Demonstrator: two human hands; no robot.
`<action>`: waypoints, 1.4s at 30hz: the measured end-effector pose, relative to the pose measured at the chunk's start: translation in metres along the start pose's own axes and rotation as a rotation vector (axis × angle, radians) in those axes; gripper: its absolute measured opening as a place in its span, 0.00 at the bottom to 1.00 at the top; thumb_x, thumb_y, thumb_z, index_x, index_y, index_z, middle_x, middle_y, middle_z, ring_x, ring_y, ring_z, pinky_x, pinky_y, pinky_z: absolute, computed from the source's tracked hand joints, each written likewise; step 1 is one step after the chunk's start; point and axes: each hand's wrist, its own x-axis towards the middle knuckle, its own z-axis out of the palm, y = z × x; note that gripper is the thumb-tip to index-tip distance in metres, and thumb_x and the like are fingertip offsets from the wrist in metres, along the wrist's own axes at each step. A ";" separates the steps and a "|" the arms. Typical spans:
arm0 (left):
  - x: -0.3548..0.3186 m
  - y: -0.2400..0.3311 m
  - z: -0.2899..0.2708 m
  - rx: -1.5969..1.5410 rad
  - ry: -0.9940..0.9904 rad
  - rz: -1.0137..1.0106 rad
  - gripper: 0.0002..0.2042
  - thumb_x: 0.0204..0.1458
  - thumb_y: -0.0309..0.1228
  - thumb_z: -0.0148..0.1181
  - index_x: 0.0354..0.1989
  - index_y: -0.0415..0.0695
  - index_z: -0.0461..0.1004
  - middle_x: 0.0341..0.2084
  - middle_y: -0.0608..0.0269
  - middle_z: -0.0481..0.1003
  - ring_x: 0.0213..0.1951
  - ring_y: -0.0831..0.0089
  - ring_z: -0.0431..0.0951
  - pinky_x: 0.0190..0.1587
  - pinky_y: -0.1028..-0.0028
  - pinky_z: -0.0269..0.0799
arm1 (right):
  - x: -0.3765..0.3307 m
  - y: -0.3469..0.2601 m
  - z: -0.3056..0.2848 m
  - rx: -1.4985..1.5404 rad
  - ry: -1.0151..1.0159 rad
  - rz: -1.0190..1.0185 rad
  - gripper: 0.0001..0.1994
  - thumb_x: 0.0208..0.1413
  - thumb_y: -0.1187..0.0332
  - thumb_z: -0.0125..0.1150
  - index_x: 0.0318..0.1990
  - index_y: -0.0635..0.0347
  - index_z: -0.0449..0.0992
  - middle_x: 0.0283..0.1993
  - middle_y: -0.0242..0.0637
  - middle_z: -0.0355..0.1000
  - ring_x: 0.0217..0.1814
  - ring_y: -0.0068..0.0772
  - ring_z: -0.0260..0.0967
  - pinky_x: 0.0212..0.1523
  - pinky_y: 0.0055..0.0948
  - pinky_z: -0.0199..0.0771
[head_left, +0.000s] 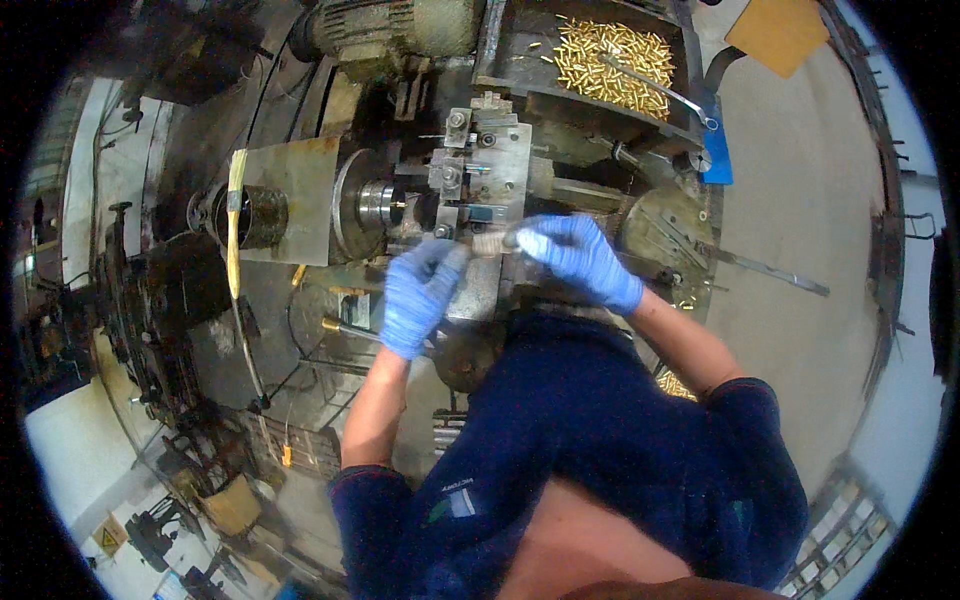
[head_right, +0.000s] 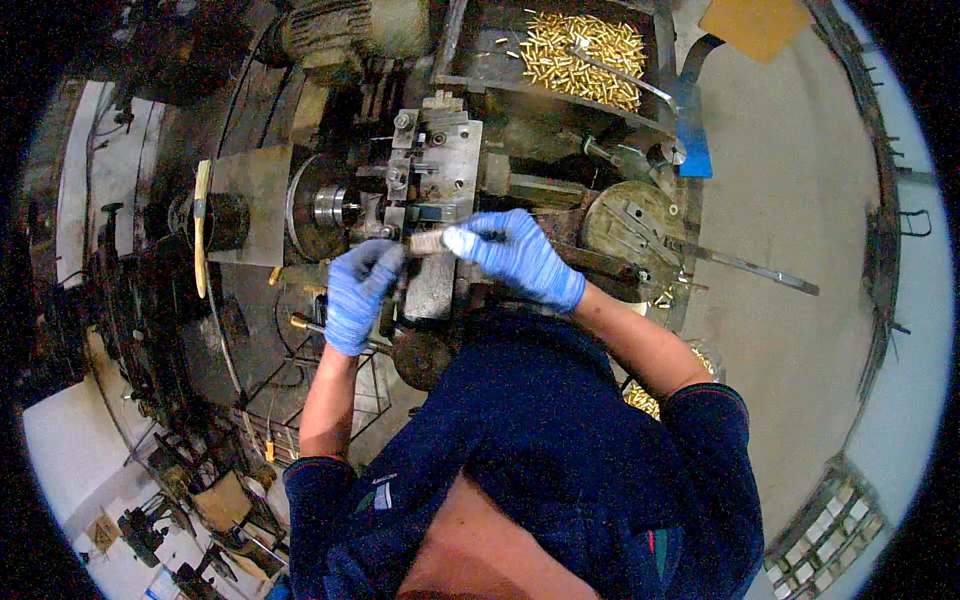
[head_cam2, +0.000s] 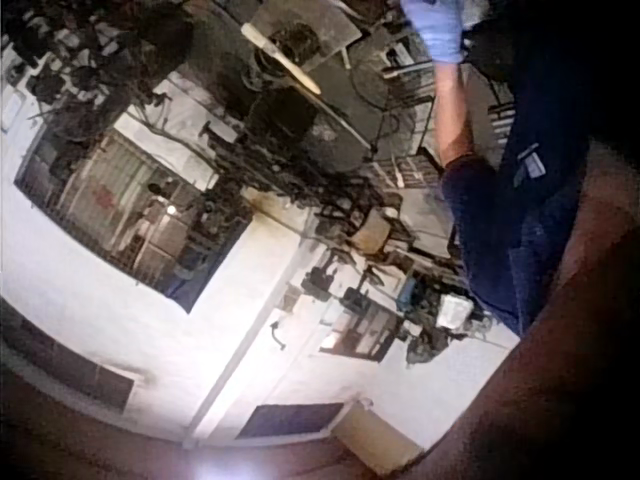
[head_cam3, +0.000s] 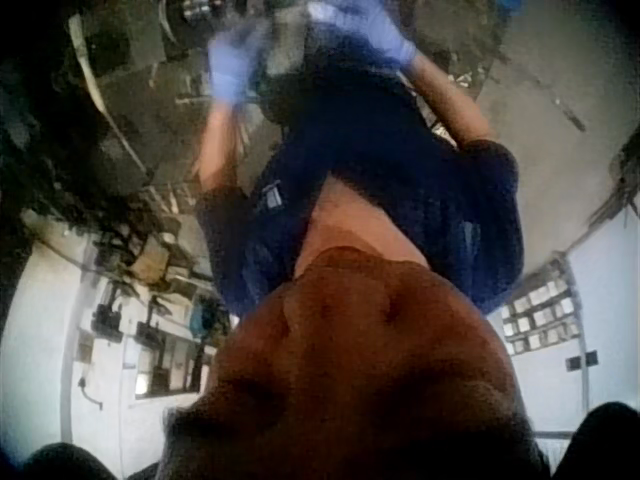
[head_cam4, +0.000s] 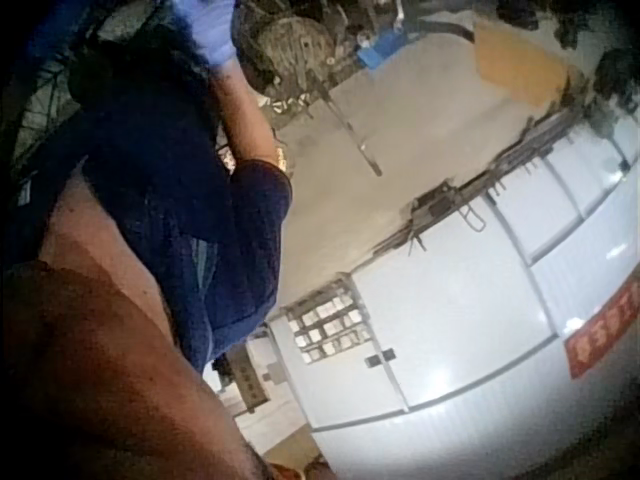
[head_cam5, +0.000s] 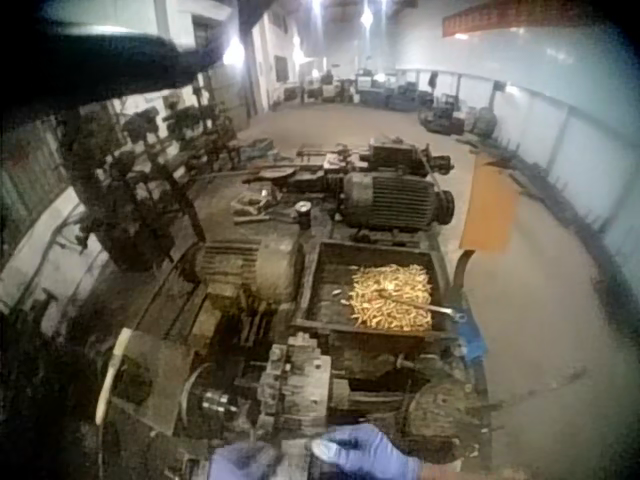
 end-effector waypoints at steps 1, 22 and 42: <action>0.000 -0.002 -0.005 0.010 0.112 0.030 0.10 0.52 0.32 0.58 0.35 0.37 0.76 0.20 0.68 0.74 0.21 0.86 0.68 0.24 0.82 0.64 | 0.006 0.004 -0.003 -0.001 0.027 0.035 0.17 0.55 0.58 0.57 0.42 0.66 0.76 0.37 0.31 0.73 0.39 0.18 0.65 0.40 0.23 0.67; 0.058 -0.081 -0.029 0.389 0.017 0.039 0.15 0.47 0.30 0.57 0.45 0.43 0.73 0.38 0.52 0.75 0.39 0.59 0.77 0.42 0.69 0.72 | 0.059 0.024 0.014 -0.230 0.143 0.101 0.23 0.50 0.47 0.60 0.34 0.63 0.79 0.19 0.30 0.70 0.22 0.18 0.60 0.27 0.25 0.67; 0.059 -0.069 -0.028 0.507 0.006 0.200 0.17 0.44 0.25 0.58 0.46 0.46 0.73 0.36 0.52 0.75 0.36 0.59 0.77 0.39 0.68 0.73 | 0.066 0.003 0.033 -0.571 0.019 0.000 0.23 0.50 0.51 0.60 0.40 0.66 0.76 0.30 0.45 0.74 0.32 0.30 0.71 0.37 0.28 0.70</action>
